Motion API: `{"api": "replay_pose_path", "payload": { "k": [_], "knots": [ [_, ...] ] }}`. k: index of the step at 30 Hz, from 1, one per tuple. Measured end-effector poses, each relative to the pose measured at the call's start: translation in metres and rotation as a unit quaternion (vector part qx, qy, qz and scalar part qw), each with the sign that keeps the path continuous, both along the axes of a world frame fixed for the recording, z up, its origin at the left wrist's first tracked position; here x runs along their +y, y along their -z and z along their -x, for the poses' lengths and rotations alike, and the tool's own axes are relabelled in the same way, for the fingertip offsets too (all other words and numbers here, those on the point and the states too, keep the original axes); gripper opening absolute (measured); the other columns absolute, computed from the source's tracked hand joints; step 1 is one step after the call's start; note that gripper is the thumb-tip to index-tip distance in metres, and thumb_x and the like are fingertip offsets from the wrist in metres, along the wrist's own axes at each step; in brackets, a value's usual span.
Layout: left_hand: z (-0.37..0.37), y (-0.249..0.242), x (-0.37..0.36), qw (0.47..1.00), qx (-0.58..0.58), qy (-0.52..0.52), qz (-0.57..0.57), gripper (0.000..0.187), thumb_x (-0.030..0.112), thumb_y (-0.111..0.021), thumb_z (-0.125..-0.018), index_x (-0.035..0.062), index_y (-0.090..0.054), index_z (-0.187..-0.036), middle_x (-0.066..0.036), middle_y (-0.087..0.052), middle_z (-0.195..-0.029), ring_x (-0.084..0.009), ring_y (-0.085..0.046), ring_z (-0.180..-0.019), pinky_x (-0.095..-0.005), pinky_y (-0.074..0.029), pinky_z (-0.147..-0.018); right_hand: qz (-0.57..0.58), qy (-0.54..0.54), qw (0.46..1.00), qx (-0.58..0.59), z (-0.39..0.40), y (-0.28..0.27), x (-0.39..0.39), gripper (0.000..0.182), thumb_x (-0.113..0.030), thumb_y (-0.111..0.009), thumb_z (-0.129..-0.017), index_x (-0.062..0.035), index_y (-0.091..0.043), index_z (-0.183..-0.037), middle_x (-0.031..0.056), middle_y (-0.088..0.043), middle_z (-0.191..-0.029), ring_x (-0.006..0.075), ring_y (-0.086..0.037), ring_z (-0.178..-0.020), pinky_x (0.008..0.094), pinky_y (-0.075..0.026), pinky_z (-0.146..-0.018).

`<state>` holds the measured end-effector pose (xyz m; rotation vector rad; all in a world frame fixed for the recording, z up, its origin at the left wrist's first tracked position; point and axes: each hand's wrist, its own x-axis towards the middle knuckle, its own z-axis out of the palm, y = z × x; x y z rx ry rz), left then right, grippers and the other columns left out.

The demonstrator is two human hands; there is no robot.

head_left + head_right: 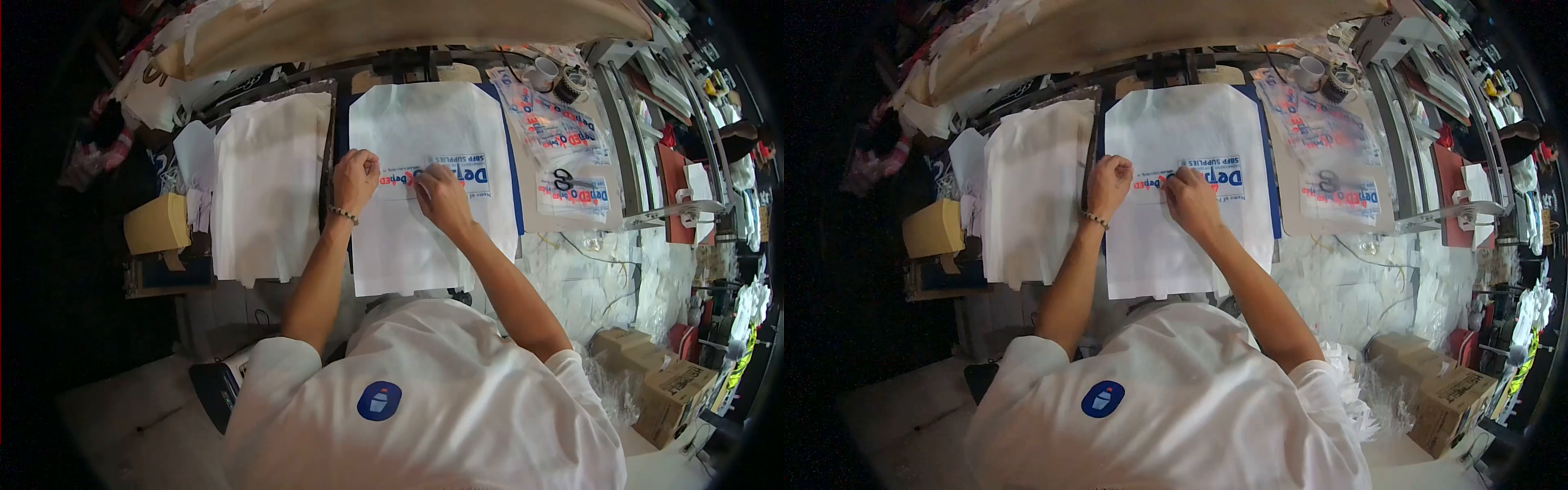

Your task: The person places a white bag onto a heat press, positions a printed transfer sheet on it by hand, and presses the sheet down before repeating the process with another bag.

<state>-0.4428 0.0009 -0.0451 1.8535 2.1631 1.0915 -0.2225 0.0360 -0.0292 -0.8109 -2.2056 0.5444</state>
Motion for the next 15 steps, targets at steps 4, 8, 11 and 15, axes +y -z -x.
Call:
{"api": "replay_pose_path", "payload": {
  "k": [4, 8, 11, 15],
  "knots": [
    [-0.003, 0.002, -0.008, 0.995, -0.097, -0.022, -0.011, 0.013, 0.007, -0.072, -0.086, 0.0020, -0.069, -0.097, -0.016, -0.072, -0.088, -0.0287, -0.071, -0.076, -0.0372, -0.056, -0.069, -0.013, -0.002, 1.000, -0.001, 0.024, 0.008, 0.018, 0.002, -0.002, -0.068, -0.082, -0.0021, -0.068, -0.085, 0.0128, -0.061, -0.087, 0.0350, -0.061, -0.090, 0.0443, -0.050, -0.079],
    [-0.010, 0.005, -0.015, 0.993, -0.105, -0.031, -0.046, 0.012, 0.004, -0.070, -0.087, 0.0005, -0.068, -0.098, -0.017, -0.073, -0.090, -0.0292, -0.072, -0.077, -0.0369, -0.057, -0.069, 0.009, 0.013, 0.997, -0.071, 0.053, 0.014, 0.027, 0.006, -0.005, -0.068, -0.080, -0.0034, -0.067, -0.086, 0.0148, -0.062, -0.093, 0.0374, -0.064, -0.085, 0.0473, -0.055, -0.074],
    [-0.012, 0.005, -0.017, 0.993, -0.099, -0.047, -0.053, 0.012, 0.003, -0.069, -0.087, -0.0005, -0.068, -0.098, -0.016, -0.073, -0.090, -0.0284, -0.073, -0.077, -0.0366, -0.057, -0.069, 0.041, 0.006, 0.989, -0.142, 0.086, 0.013, 0.033, 0.013, -0.009, -0.070, -0.079, -0.0046, -0.068, -0.090, 0.0157, -0.065, -0.100, 0.0383, -0.067, -0.090, 0.0478, -0.058, -0.074],
    [-0.008, 0.005, -0.019, 0.988, -0.148, -0.042, -0.030, 0.015, 0.002, -0.070, -0.085, -0.0002, -0.068, -0.100, -0.016, -0.073, -0.090, -0.0277, -0.073, -0.078, -0.0359, -0.058, -0.070, 0.072, 0.005, 0.982, -0.177, 0.087, 0.019, 0.039, 0.017, -0.012, -0.070, -0.080, -0.0064, -0.069, -0.095, 0.0169, -0.067, -0.103, 0.0397, -0.069, -0.093, 0.0486, -0.058, -0.076]
  ]
}}
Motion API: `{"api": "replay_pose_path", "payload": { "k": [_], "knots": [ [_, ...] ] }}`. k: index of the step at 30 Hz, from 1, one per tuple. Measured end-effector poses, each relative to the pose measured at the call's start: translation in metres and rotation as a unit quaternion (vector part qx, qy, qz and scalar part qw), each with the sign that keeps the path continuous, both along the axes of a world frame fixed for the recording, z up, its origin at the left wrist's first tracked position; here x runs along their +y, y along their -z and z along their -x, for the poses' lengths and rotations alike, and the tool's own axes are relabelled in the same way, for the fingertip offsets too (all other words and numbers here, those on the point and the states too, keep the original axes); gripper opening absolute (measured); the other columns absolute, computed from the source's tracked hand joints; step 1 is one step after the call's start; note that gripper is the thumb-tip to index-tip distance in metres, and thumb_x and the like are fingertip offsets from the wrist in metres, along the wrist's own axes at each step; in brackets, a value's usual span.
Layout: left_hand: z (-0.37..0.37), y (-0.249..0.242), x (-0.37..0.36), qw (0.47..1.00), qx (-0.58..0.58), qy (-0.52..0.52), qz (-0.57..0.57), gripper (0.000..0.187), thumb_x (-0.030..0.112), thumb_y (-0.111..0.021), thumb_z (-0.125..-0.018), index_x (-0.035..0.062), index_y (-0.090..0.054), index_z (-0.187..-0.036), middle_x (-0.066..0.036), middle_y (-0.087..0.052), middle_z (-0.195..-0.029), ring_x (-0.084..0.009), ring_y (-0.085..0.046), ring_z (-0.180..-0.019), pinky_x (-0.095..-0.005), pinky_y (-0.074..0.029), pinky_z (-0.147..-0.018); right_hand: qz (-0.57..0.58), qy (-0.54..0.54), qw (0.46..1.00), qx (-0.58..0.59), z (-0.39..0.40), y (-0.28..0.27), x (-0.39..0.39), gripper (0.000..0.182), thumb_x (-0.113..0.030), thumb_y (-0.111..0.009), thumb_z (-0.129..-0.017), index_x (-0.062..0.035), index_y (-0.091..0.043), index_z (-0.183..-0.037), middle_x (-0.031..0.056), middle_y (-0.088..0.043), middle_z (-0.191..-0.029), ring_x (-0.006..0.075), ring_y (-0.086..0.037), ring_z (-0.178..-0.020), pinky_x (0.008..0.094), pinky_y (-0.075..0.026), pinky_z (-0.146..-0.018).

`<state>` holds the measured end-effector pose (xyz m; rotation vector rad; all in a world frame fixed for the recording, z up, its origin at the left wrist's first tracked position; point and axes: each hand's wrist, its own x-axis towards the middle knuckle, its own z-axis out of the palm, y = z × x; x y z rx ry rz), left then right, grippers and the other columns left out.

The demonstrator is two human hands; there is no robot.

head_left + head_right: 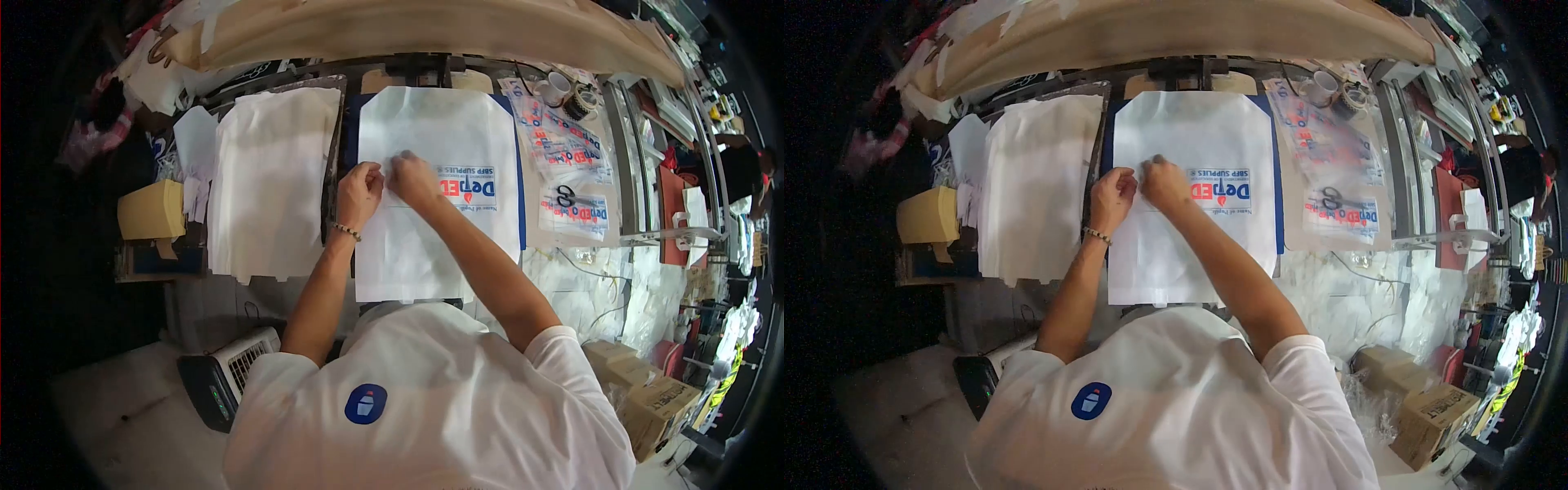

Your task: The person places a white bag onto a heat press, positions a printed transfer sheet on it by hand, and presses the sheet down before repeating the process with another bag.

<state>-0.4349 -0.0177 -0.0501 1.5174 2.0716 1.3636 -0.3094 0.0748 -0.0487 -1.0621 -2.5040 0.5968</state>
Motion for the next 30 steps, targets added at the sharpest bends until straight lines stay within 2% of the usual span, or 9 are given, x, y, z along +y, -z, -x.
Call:
{"api": "replay_pose_path", "payload": {
  "k": [2, 4, 7, 15, 18, 24, 27, 30],
  "knots": [
    [-0.003, 0.001, -0.005, 1.000, 0.016, 0.003, -0.026, 0.019, 0.000, -0.071, -0.084, -0.0002, -0.067, -0.102, -0.016, -0.073, -0.091, -0.0280, -0.073, -0.080, -0.0356, -0.058, -0.072, -0.045, -0.030, 0.999, 0.002, -0.017, 0.006, 0.013, 0.014, -0.018, -0.070, -0.082, -0.0072, -0.070, -0.091, 0.0168, -0.067, -0.099, 0.0403, -0.069, -0.086, 0.0495, -0.057, -0.078],
    [-0.004, 0.002, -0.010, 0.999, -0.001, 0.002, -0.034, 0.022, -0.001, -0.070, -0.083, 0.0002, -0.067, -0.105, -0.016, -0.073, -0.092, -0.0286, -0.073, -0.082, -0.0355, -0.059, -0.073, 0.000, -0.006, 1.000, 0.001, -0.024, -0.010, 0.010, 0.013, -0.017, -0.070, -0.082, -0.0070, -0.071, -0.091, 0.0164, -0.068, -0.098, 0.0395, -0.070, -0.087, 0.0495, -0.058, -0.078],
    [-0.002, 0.002, -0.007, 0.999, 0.000, 0.011, -0.034, 0.023, -0.002, -0.070, -0.083, 0.0000, -0.066, -0.106, -0.017, -0.073, -0.095, -0.0291, -0.073, -0.083, -0.0354, -0.059, -0.075, -0.018, -0.017, 1.000, -0.002, 0.008, -0.003, -0.006, 0.013, -0.017, -0.069, -0.083, -0.0067, -0.072, -0.091, 0.0162, -0.068, -0.098, 0.0389, -0.070, -0.087, 0.0491, -0.058, -0.077],
    [-0.001, -0.001, -0.012, 0.999, -0.007, 0.025, -0.022, 0.026, -0.004, -0.067, -0.083, -0.0003, -0.064, -0.108, -0.016, -0.072, -0.099, -0.0293, -0.073, -0.088, -0.0359, -0.060, -0.077, -0.023, -0.006, 0.999, -0.040, -0.016, -0.019, 0.006, 0.014, -0.020, -0.068, -0.085, -0.0079, -0.072, -0.091, 0.0144, -0.069, -0.099, 0.0369, -0.070, -0.089, 0.0459, -0.058, -0.079],
    [0.000, 0.004, -0.011, 0.999, 0.006, 0.024, -0.036, 0.026, -0.004, -0.067, -0.083, 0.0001, -0.063, -0.109, -0.017, -0.071, -0.101, -0.0295, -0.073, -0.087, -0.0362, -0.059, -0.076, -0.028, -0.005, 0.998, -0.047, 0.008, -0.020, -0.006, 0.014, -0.021, -0.069, -0.084, -0.0080, -0.072, -0.089, 0.0143, -0.069, -0.098, 0.0377, -0.069, -0.088, 0.0467, -0.057, -0.079],
    [0.005, 0.007, -0.011, 0.997, 0.044, 0.023, -0.058, 0.026, -0.004, -0.066, -0.083, 0.0015, -0.063, -0.109, -0.013, -0.064, -0.095, -0.0282, -0.068, -0.079, -0.0370, -0.057, -0.072, 0.001, -0.003, 0.999, -0.047, -0.028, -0.013, 0.010, 0.013, -0.021, -0.069, -0.085, -0.0095, -0.072, -0.090, 0.0153, -0.069, -0.100, 0.0390, -0.069, -0.088, 0.0493, -0.057, -0.078],
    [0.003, 0.002, -0.011, 0.999, 0.018, 0.015, -0.046, 0.026, -0.003, -0.065, -0.083, 0.0023, -0.064, -0.109, -0.012, -0.061, -0.095, -0.0275, -0.066, -0.078, -0.0379, -0.056, -0.072, -0.035, -0.009, 0.998, -0.043, -0.002, -0.002, 0.001, 0.012, -0.020, -0.070, -0.082, -0.0120, -0.073, -0.090, 0.0144, -0.069, -0.099, 0.0390, -0.069, -0.086, 0.0487, -0.057, -0.077],
    [0.006, 0.006, -0.011, 0.998, 0.020, 0.024, -0.046, 0.026, -0.002, -0.067, -0.083, 0.0019, -0.064, -0.109, -0.013, -0.061, -0.098, -0.0275, -0.066, -0.079, -0.0388, -0.055, -0.072, -0.026, -0.014, 0.999, -0.043, -0.005, -0.015, -0.002, 0.011, -0.018, -0.071, -0.081, -0.0107, -0.073, -0.089, 0.0141, -0.069, -0.100, 0.0385, -0.069, -0.087, 0.0485, -0.057, -0.077]
  ]
}}
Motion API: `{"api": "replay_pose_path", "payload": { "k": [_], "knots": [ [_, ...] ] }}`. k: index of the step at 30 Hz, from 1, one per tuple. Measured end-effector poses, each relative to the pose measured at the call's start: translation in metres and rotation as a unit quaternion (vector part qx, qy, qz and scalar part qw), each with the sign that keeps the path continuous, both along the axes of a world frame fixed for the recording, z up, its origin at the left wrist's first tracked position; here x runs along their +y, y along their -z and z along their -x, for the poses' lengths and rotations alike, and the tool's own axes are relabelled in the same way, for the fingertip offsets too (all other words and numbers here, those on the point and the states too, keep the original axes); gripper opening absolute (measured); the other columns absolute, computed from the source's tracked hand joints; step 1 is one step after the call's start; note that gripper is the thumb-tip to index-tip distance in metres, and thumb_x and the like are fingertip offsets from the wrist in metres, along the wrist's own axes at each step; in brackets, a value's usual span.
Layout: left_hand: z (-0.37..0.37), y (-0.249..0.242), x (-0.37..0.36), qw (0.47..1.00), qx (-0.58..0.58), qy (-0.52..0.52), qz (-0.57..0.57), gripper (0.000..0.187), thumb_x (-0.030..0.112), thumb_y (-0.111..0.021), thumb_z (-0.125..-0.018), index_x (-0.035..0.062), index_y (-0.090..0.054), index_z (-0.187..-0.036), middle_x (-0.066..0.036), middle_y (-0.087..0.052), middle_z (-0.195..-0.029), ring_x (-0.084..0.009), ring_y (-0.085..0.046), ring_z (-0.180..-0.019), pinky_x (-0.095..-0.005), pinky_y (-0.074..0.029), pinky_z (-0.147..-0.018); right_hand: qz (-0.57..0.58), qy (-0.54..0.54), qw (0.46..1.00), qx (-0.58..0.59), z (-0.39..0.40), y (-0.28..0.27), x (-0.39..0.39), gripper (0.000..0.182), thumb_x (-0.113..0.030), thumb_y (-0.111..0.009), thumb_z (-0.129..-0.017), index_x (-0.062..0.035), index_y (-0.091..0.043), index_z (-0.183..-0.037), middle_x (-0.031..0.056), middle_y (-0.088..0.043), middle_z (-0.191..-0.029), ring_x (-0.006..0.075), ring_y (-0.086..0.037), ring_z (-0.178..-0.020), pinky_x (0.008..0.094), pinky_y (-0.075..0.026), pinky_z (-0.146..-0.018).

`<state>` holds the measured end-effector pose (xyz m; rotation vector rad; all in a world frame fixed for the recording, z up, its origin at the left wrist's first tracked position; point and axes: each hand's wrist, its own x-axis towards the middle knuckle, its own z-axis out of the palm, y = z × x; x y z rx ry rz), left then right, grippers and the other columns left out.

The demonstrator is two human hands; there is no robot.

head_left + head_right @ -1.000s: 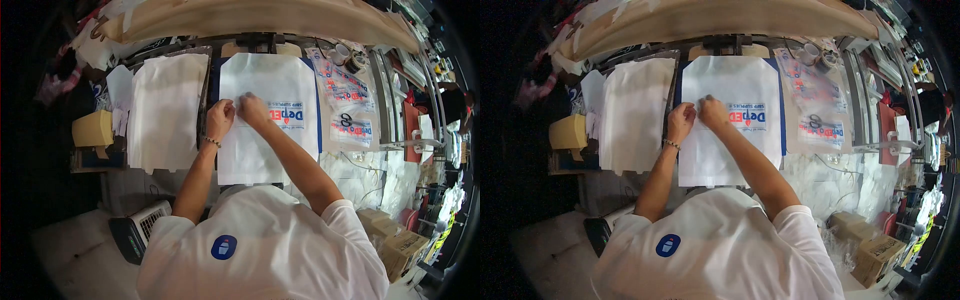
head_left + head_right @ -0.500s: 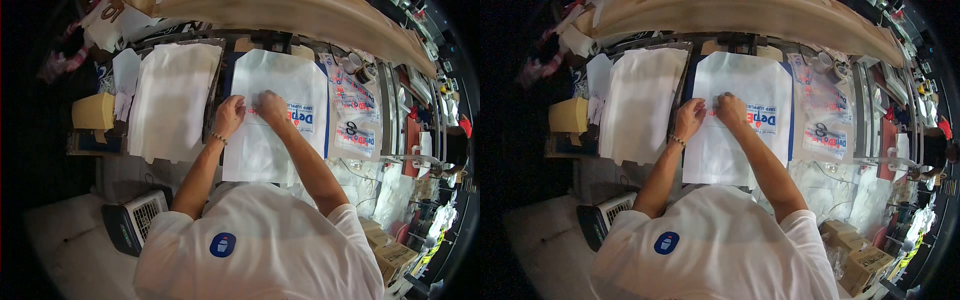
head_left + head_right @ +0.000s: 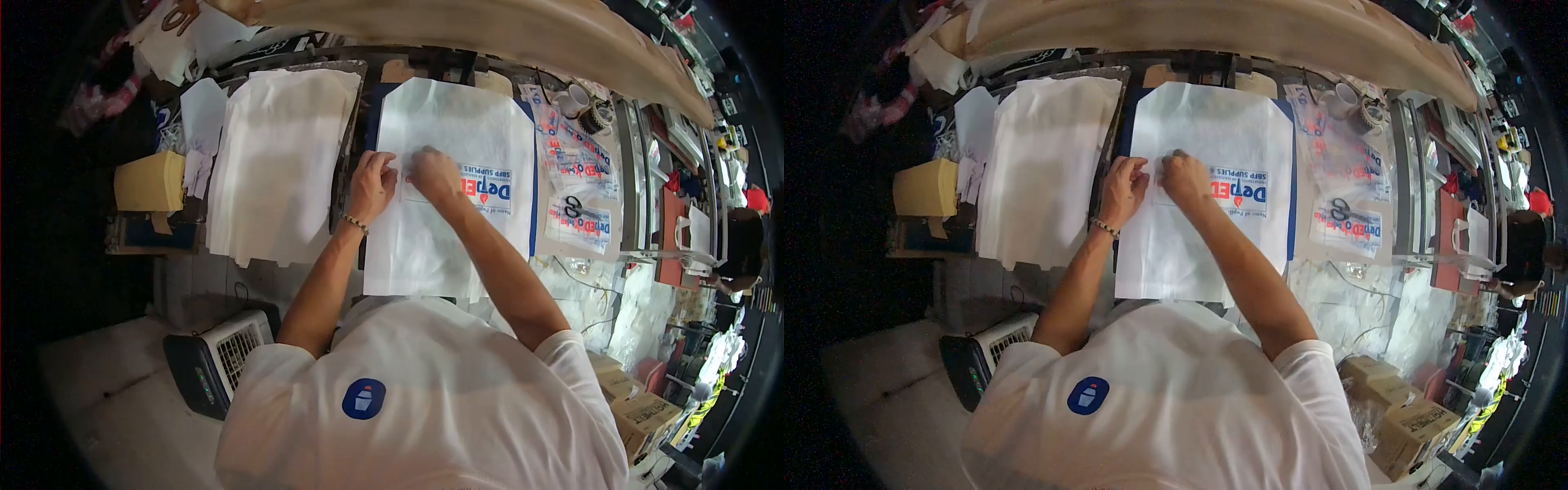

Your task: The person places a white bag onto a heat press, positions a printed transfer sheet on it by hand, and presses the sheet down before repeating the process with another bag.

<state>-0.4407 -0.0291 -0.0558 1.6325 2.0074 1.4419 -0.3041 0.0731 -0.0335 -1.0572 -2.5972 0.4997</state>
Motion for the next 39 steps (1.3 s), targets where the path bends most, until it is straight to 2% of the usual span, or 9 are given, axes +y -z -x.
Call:
{"api": "replay_pose_path", "payload": {
  "k": [10, 15, 20, 22, 24, 26, 27, 32, 39],
  "knots": [
    [-0.006, 0.001, 0.016, 0.994, 0.096, 0.022, 0.037, 0.029, 0.010, -0.073, -0.084, 0.0042, -0.066, -0.112, -0.016, -0.056, -0.102, -0.0313, -0.064, -0.088, -0.0409, -0.054, -0.078, -0.003, 0.076, 0.989, 0.125, -0.124, -0.016, -0.031, 0.008, -0.011, -0.071, -0.082, -0.0042, -0.067, -0.082, 0.0140, -0.061, -0.085, 0.0352, -0.064, -0.079, 0.0455, -0.051, -0.069],
    [-0.002, 0.003, 0.030, 0.993, 0.096, 0.023, 0.062, 0.020, 0.010, -0.073, -0.082, 0.0053, -0.065, -0.099, -0.013, -0.060, -0.096, -0.0313, -0.064, -0.087, -0.0423, -0.054, -0.076, 0.017, 0.148, 0.976, 0.158, -0.191, 0.003, -0.074, 0.008, -0.010, -0.072, -0.080, -0.0044, -0.069, -0.086, 0.0131, -0.060, -0.085, 0.0334, -0.062, -0.079, 0.0424, -0.049, -0.070],
    [-0.035, -0.023, 0.032, 0.991, 0.129, 0.024, 0.019, 0.007, 0.006, -0.069, -0.084, 0.0033, -0.063, -0.080, -0.011, -0.064, -0.077, -0.0308, -0.065, -0.073, -0.0393, -0.053, -0.067, -0.053, 0.130, 0.977, 0.163, -0.211, 0.012, -0.097, 0.027, -0.013, -0.073, -0.080, -0.0075, -0.075, -0.107, 0.0115, -0.064, -0.111, 0.0286, -0.059, -0.090, 0.0417, -0.045, -0.081],
    [-0.051, -0.027, 0.022, 0.961, 0.168, 0.218, 0.028, 0.005, 0.005, -0.068, -0.084, 0.0034, -0.064, -0.080, -0.011, -0.064, -0.077, -0.0308, -0.066, -0.073, -0.0394, -0.053, -0.066, -0.057, 0.129, 0.978, 0.157, -0.212, 0.015, -0.099, 0.033, -0.014, -0.073, -0.081, -0.0096, -0.074, -0.113, 0.0109, -0.063, -0.119, 0.0268, -0.058, -0.089, 0.0410, -0.045, -0.082],
    [-0.057, -0.037, 0.021, 0.973, 0.131, 0.190, 0.007, 0.003, 0.005, -0.069, -0.084, 0.0037, -0.067, -0.083, -0.011, -0.066, -0.079, -0.0290, -0.066, -0.071, -0.0379, -0.053, -0.065, -0.057, 0.130, 0.979, 0.147, -0.210, 0.016, -0.100, 0.036, -0.015, -0.072, -0.081, -0.0122, -0.074, -0.117, 0.0103, -0.063, -0.123, 0.0265, -0.057, -0.090, 0.0417, -0.044, -0.083],
    [-0.058, -0.041, 0.026, 1.000, 0.021, 0.009, -0.011, 0.003, 0.005, -0.071, -0.084, 0.0036, -0.068, -0.086, -0.011, -0.067, -0.081, -0.0257, -0.067, -0.070, -0.0351, -0.053, -0.066, -0.055, 0.131, 0.979, 0.147, -0.209, 0.018, -0.101, 0.038, -0.014, -0.072, -0.080, -0.0134, -0.074, -0.118, 0.0102, -0.061, -0.126, 0.0274, -0.057, -0.095, 0.0427, -0.043, -0.086],
    [-0.053, -0.033, 0.025, 0.989, 0.037, 0.139, 0.031, 0.007, 0.005, -0.074, -0.084, 0.0038, -0.071, -0.090, -0.010, -0.070, -0.086, -0.0202, -0.067, -0.071, -0.0313, -0.054, -0.068, -0.052, 0.123, 0.981, 0.138, -0.210, 0.018, -0.102, 0.040, -0.014, -0.072, -0.079, -0.0147, -0.074, -0.119, 0.0101, -0.060, -0.130, 0.0282, -0.056, -0.099, 0.0437, -0.042, -0.088],
    [-0.015, -0.046, 0.043, 0.986, -0.150, 0.059, 0.044, 0.016, 0.008, -0.073, -0.088, 0.0013, -0.073, -0.102, -0.010, -0.075, -0.090, -0.0168, -0.072, -0.077, -0.0283, -0.056, -0.071, -0.079, 0.065, 0.986, 0.130, -0.188, 0.012, -0.095, 0.042, -0.013, -0.070, -0.077, -0.0145, -0.073, -0.119, 0.0099, -0.056, -0.138, 0.0331, -0.050, -0.119, 0.0480, -0.038, -0.097],
    [0.002, -0.030, 0.041, 0.982, -0.009, 0.052, 0.184, 0.032, 0.013, -0.079, -0.085, 0.0027, -0.070, -0.113, -0.009, -0.073, -0.091, -0.0154, -0.069, -0.080, -0.0292, -0.057, -0.075, -0.102, 0.012, 0.987, 0.120, -0.140, 0.001, -0.069, 0.035, -0.019, -0.070, -0.084, -0.0132, -0.071, -0.118, 0.0089, -0.055, -0.139, 0.0332, -0.049, -0.122, 0.0500, -0.037, -0.101]
  ]
}}
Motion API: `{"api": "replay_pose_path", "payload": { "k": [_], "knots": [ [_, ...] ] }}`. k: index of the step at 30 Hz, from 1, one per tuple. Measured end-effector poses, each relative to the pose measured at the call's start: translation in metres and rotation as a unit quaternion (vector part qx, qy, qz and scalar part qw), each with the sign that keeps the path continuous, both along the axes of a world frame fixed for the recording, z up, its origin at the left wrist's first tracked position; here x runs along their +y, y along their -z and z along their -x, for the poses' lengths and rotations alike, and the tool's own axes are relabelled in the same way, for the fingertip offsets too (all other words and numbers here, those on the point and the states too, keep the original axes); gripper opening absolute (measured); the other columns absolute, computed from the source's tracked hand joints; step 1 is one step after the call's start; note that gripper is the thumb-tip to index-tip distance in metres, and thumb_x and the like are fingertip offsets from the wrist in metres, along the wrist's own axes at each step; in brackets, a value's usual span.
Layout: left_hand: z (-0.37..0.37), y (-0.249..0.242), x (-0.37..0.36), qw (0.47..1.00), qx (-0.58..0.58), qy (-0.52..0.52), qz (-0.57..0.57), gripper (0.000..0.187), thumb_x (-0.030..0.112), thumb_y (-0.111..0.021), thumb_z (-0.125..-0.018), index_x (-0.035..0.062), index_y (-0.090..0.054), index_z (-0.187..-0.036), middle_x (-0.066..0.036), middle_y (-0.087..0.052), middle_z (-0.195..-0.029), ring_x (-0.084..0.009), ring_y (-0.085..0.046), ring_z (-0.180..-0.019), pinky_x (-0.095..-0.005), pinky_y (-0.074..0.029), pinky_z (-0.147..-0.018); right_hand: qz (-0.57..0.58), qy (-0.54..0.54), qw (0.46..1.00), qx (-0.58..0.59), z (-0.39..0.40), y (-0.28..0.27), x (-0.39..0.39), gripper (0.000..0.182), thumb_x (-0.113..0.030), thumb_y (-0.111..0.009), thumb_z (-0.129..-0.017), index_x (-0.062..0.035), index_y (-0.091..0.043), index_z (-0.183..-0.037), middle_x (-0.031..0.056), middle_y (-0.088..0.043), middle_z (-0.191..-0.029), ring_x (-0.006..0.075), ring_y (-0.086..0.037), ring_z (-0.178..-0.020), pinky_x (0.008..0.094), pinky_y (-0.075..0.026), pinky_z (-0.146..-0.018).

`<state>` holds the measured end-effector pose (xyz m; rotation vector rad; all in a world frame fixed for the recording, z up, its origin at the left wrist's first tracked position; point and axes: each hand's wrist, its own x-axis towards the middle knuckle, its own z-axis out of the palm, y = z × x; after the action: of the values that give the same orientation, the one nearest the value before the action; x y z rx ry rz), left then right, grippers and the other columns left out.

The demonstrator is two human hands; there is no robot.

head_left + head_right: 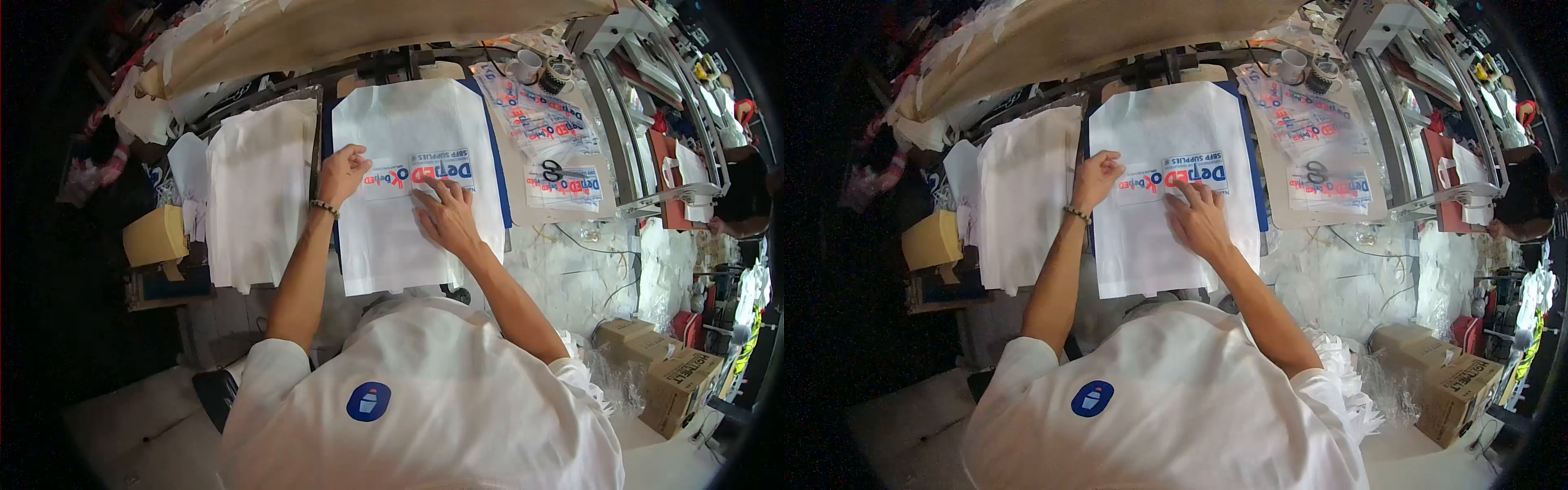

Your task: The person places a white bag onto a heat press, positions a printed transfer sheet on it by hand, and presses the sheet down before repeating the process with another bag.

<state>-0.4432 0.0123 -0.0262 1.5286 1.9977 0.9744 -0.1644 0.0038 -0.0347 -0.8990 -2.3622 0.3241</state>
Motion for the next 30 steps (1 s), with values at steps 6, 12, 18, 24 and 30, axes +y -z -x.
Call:
{"api": "replay_pose_path", "payload": {
  "k": [6, 12, 18, 24, 30],
  "knots": [
    [-0.002, 0.026, -0.012, 0.995, 0.082, -0.036, -0.054, 0.031, 0.011, -0.080, -0.079, 0.0032, -0.070, -0.108, -0.012, -0.066, -0.095, -0.0226, -0.068, -0.078, -0.0341, -0.058, -0.074, 0.015, -0.017, 1.000, -0.017, 0.009, 0.008, 0.006, 0.030, -0.023, -0.070, -0.085, -0.0119, -0.071, -0.113, 0.0080, -0.057, -0.133, 0.0332, -0.049, -0.119, 0.0497, -0.039, -0.096],
    [-0.008, 0.015, -0.015, 0.994, 0.082, -0.059, -0.031, 0.037, 0.011, -0.082, -0.077, 0.0040, -0.069, -0.111, -0.013, -0.062, -0.102, -0.0255, -0.067, -0.076, -0.0375, -0.057, -0.080, -0.002, -0.024, 1.000, 0.002, 0.028, 0.004, 0.020, 0.024, -0.023, -0.070, -0.084, -0.0132, -0.072, -0.106, 0.0077, -0.060, -0.123, 0.0328, -0.052, -0.110, 0.0477, -0.040, -0.091],
    [-0.006, -0.004, -0.030, 0.999, 0.024, 0.011, -0.040, 0.041, 0.012, -0.082, -0.075, 0.0050, -0.066, -0.112, -0.012, -0.060, -0.107, -0.0280, -0.065, -0.094, -0.0379, -0.055, -0.085, 0.023, -0.024, 0.999, 0.011, 0.010, 0.009, 0.001, 0.021, -0.018, -0.072, -0.083, -0.0115, -0.073, -0.103, 0.0113, -0.060, -0.119, 0.0320, -0.053, -0.107, 0.0464, -0.041, -0.090],
    [-0.059, -0.008, -0.038, 0.966, 0.111, 0.220, -0.082, 0.043, 0.015, -0.082, -0.072, 0.0048, -0.067, -0.111, -0.015, -0.059, -0.126, -0.0349, -0.056, -0.118, -0.0449, -0.044, -0.105, 0.057, 0.059, 0.996, 0.030, -0.048, 0.018, -0.034, 0.022, -0.021, -0.075, -0.083, -0.0134, -0.075, -0.104, 0.0117, -0.062, -0.121, 0.0330, -0.055, -0.110, 0.0459, -0.041, -0.092],
    [-0.165, 0.026, -0.020, 0.914, 0.306, 0.179, -0.194, 0.054, 0.021, -0.077, -0.080, -0.0002, -0.061, -0.127, -0.019, -0.052, -0.144, -0.0371, -0.046, -0.134, -0.0475, -0.036, -0.112, 0.006, 0.188, 0.982, 0.024, -0.084, 0.024, -0.020, 0.031, -0.025, -0.074, -0.084, -0.0120, -0.071, -0.113, 0.0143, -0.059, -0.128, 0.0349, -0.053, -0.114, 0.0489, -0.038, -0.097]
  ]
}}
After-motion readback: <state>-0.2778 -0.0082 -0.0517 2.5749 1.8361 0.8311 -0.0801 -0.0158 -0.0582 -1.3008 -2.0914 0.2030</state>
